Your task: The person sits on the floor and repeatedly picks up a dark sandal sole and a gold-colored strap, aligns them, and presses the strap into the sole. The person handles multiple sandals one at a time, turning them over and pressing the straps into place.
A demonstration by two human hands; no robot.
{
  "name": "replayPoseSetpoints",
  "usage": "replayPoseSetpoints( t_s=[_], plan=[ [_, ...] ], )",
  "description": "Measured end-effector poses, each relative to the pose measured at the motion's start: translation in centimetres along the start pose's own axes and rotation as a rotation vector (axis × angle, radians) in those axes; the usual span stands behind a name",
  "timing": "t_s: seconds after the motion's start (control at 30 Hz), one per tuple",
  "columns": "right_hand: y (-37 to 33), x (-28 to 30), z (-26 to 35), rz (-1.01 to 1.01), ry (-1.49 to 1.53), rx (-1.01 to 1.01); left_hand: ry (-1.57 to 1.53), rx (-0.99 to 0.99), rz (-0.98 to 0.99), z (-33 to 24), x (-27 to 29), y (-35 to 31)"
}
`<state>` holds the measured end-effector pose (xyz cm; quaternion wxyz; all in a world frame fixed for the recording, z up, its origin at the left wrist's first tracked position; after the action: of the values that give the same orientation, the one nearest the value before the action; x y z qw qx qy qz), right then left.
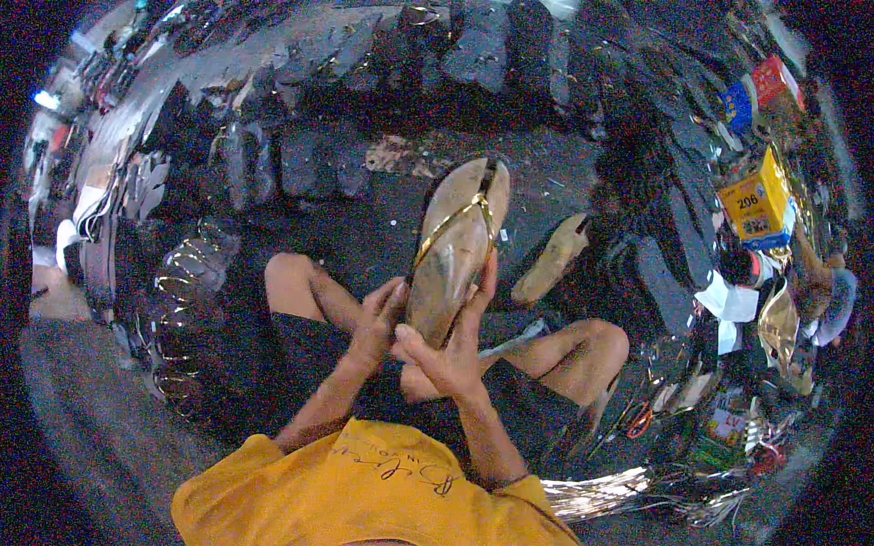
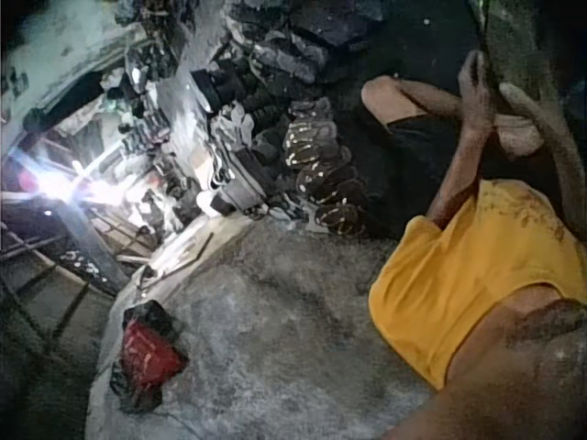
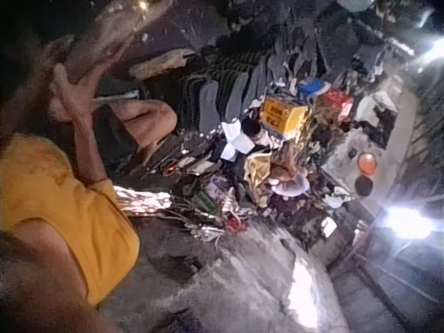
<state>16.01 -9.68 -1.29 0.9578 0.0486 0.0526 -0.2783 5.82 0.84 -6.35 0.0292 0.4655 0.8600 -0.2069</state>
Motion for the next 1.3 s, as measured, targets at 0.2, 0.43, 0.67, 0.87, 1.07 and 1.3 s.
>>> replayPoseSetpoints(
  t_s=[0.2,0.43,0.67,0.87,1.07,1.3],
  plan=[
    [0.4,-2.3,-3.4,0.041,0.015,-0.193,-0.352,-0.052,-0.082,3.9,1.8,0.8],
    [-7.1,-1.4,-3.5,0.023,0.349,-0.488,0.924,-0.024,-0.574,-7.9,11.5,2.1],
    [5.4,3.5,0.9,-0.085,-1.100,0.099,1.064,-0.060,-0.350,-11.0,9.3,-2.1],
    [11.2,3.6,-1.9,0.435,-0.677,-0.475,0.802,-0.280,-0.059,-7.2,8.5,-6.2],
    [13.2,-3.3,-3.1,0.852,-0.435,-0.285,0.555,-0.064,-0.130,-3.2,13.4,-12.5],
    [23.2,-16.1,-7.6,0.640,-0.971,0.455,-0.095,-0.312,-1.025,-1.3,25.5,-19.8]
  ],
)
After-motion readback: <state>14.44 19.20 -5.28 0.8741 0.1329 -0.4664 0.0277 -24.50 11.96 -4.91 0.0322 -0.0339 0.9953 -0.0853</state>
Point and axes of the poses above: each hand's wrist, its own y-axis towards the middle knuckle, its own x-axis out of the back of the hand, z = x × y, the point moved 3 cm from there along y, towards the middle knuckle, and after that the axes turned 10 degrees about z, right-handed, at the moved point
